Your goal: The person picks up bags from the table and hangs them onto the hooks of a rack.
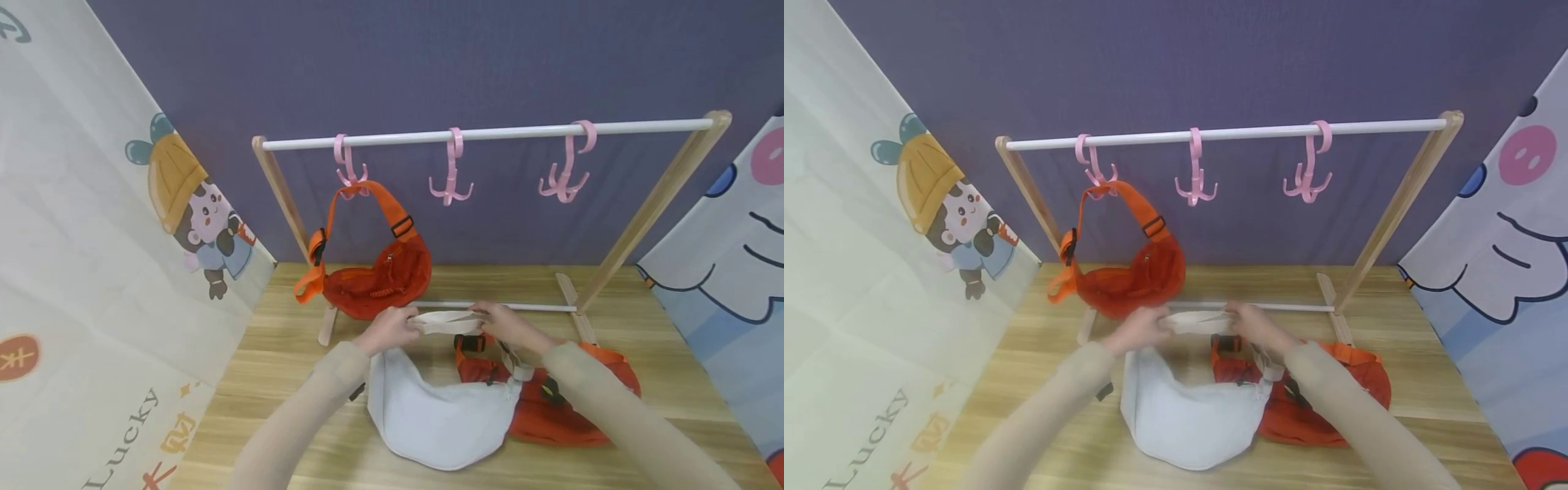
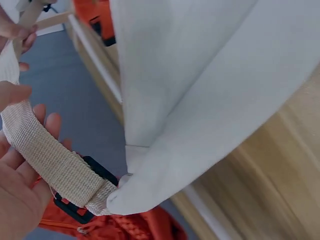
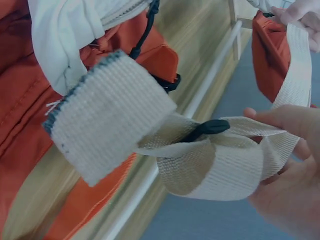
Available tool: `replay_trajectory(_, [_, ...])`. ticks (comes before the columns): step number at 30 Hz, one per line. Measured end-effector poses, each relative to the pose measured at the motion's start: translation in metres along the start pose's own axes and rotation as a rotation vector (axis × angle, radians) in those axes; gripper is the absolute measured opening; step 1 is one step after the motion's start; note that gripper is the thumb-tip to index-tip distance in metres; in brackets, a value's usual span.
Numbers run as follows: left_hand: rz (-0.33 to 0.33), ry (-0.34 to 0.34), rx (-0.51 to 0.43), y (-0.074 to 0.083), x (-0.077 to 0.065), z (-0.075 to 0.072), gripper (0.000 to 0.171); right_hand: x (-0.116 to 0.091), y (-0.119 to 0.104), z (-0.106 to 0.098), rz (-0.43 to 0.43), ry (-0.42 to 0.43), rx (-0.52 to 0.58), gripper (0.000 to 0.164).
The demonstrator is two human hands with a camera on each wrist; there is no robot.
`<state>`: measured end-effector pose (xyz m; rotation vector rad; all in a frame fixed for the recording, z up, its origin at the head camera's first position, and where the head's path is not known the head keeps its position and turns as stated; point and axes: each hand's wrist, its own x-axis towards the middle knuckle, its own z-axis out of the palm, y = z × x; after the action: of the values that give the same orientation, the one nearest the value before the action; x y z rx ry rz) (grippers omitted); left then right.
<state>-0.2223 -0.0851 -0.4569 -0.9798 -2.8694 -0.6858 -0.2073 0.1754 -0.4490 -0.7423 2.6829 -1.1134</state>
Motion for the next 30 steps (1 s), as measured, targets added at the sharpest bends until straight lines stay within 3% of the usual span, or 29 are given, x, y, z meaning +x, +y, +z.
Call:
replay_trajectory(6, [0.013, -0.012, -0.041, 0.007, -0.001, -0.012, 0.016, -0.003, -0.011, -0.008, -0.017, -0.071, 0.080, 0.042])
replay_trajectory(12, [0.022, 0.019, -0.025, 0.018, -0.002, -0.026, 0.032, -0.003, -0.024, -0.015, -0.032, -0.127, 0.068, 0.048])
replay_trajectory(19, [0.052, 0.022, -0.017, 0.028, -0.004, -0.042, 0.041, -0.007, -0.037, -0.020, -0.019, -0.107, 0.028, 0.044])
replay_trajectory(24, [0.115, 0.006, 0.026, 0.033, -0.005, -0.051, 0.036, -0.010, -0.046, -0.024, -0.010, -0.104, 0.039, 0.036])
replay_trajectory(30, [0.155, 0.005, 0.085, 0.041, -0.008, -0.062, 0.022, -0.013, -0.055, -0.028, -0.060, -0.087, 0.007, 0.025])
